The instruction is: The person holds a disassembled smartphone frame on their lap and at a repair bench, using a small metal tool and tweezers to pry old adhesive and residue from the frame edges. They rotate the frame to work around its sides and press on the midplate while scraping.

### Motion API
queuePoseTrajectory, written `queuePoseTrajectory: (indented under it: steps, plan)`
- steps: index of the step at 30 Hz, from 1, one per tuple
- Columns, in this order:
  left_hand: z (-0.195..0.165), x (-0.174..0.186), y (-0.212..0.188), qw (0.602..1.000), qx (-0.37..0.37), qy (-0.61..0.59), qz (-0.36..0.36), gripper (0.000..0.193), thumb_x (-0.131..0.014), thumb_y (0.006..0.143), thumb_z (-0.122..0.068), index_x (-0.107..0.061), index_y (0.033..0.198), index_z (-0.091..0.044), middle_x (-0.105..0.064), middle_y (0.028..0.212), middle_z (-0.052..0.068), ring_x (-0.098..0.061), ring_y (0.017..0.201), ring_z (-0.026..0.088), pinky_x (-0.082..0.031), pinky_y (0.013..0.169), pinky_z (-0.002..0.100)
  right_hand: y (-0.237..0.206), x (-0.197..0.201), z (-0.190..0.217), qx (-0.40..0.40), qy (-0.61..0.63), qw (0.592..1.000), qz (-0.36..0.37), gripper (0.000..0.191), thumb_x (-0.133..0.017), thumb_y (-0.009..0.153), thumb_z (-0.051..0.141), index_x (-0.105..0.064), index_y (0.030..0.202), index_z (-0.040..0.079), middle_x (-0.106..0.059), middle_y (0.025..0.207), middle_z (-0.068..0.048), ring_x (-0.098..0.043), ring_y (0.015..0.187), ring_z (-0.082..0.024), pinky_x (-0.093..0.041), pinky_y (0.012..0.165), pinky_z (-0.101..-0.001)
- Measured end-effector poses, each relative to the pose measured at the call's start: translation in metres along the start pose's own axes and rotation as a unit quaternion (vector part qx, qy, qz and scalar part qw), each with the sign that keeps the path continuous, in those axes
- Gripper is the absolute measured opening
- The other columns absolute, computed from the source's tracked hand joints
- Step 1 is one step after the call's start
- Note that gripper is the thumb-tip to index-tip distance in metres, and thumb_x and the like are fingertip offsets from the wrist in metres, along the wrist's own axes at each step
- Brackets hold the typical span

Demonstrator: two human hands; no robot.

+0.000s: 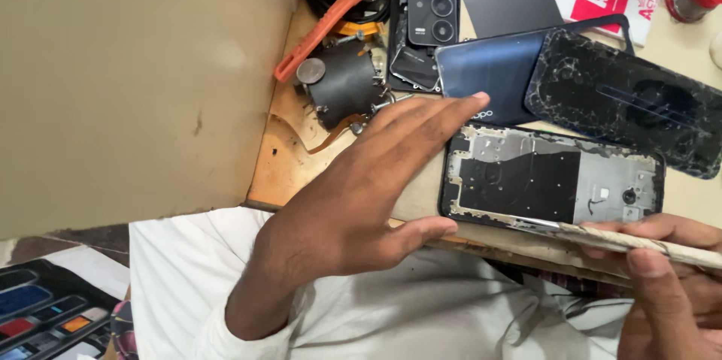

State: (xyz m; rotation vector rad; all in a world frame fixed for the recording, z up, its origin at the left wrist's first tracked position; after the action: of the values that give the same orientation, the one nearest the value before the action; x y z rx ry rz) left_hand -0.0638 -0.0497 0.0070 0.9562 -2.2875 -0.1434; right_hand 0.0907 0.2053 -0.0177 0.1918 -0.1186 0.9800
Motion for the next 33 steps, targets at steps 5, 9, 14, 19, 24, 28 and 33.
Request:
queuePoseTrajectory:
  steps: [5,9,14,19,24,28,33]
  plan:
    - [0.003,-0.001,-0.001,1.0,0.006,0.0,0.004,0.103,-0.085,0.083,-0.02,-0.023,0.165,-0.017,-0.044,0.163,0.015,-0.038,0.154,0.038,-0.037,0.127,0.046,-0.005,-0.025,0.018,-0.012,-0.082,0.997,0.001,0.011,-0.055,0.105,0.005,-0.053,0.114,-0.002,-0.07,0.103,-0.021,-0.075,0.096,-0.026,-0.061,0.097,-0.0373]
    - [0.005,-0.001,-0.004,1.0,0.007,-0.01,0.0,0.104,-0.086,0.082,-0.019,-0.023,0.165,-0.019,-0.045,0.161,0.015,-0.039,0.153,0.037,-0.038,0.126,0.045,-0.016,-0.043,0.026,0.049,-0.037,0.998,-0.007,0.012,-0.057,0.112,-0.007,-0.046,0.117,-0.006,-0.068,0.104,-0.027,-0.075,0.096,-0.031,-0.063,0.099,-0.0435]
    - [0.008,0.0,-0.008,1.0,-0.002,-0.02,-0.004,0.103,-0.086,0.082,-0.017,-0.025,0.165,-0.018,-0.045,0.161,0.016,-0.039,0.153,0.037,-0.037,0.125,0.046,-0.025,-0.053,0.025,0.075,0.163,0.983,-0.03,0.045,-0.059,0.111,-0.016,-0.026,0.135,0.004,-0.068,0.109,-0.028,-0.075,0.099,-0.033,-0.066,0.096,-0.045]
    - [0.01,0.002,-0.01,0.999,-0.019,-0.037,-0.01,0.101,-0.084,0.082,-0.014,-0.026,0.164,-0.016,-0.047,0.16,0.016,-0.04,0.153,0.036,-0.037,0.127,0.046,-0.033,-0.059,0.023,0.082,0.165,0.982,-0.031,0.048,-0.061,0.11,-0.018,-0.027,0.135,0.006,-0.067,0.109,-0.03,-0.074,0.101,-0.033,-0.065,0.096,-0.0452]
    - [0.011,0.001,-0.012,0.999,-0.024,-0.033,-0.018,0.1,-0.084,0.081,-0.014,-0.028,0.164,-0.014,-0.047,0.16,0.016,-0.041,0.152,0.037,-0.037,0.127,0.046,-0.038,-0.067,0.026,0.081,0.138,0.986,-0.048,0.048,-0.064,0.109,-0.015,-0.028,0.131,0.007,-0.068,0.107,-0.027,-0.074,0.096,-0.028,-0.066,0.092,-0.0413]
    - [0.012,-0.001,-0.014,0.999,-0.024,-0.027,-0.023,0.098,-0.085,0.083,-0.016,-0.029,0.163,-0.012,-0.047,0.159,0.018,-0.041,0.152,0.038,-0.036,0.127,0.046,-0.046,-0.069,0.024,0.111,0.104,0.987,-0.06,0.05,-0.066,0.113,-0.014,-0.027,0.136,0.008,-0.066,0.108,-0.027,-0.071,0.097,-0.027,-0.063,0.095,-0.0376]
    - [0.012,-0.001,-0.013,0.999,-0.025,-0.022,-0.029,0.094,-0.084,0.083,-0.014,-0.032,0.161,-0.01,-0.047,0.158,0.019,-0.039,0.152,0.039,-0.036,0.126,0.046,-0.067,-0.073,0.02,0.134,-0.008,0.986,-0.104,0.058,-0.069,0.113,-0.007,-0.022,0.139,0.01,-0.067,0.108,-0.028,-0.072,0.093,-0.028,-0.059,0.091,-0.0315]
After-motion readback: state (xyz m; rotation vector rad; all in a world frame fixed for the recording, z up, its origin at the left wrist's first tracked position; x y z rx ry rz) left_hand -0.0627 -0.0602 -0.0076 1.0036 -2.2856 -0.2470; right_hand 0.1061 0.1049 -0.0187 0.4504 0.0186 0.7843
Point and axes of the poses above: each hand's wrist, its own y-axis towards the middle knuckle, its own x-axis out of the back of the hand, z = x × y, the point moved 1 cm from there along y, towards the middle knuckle
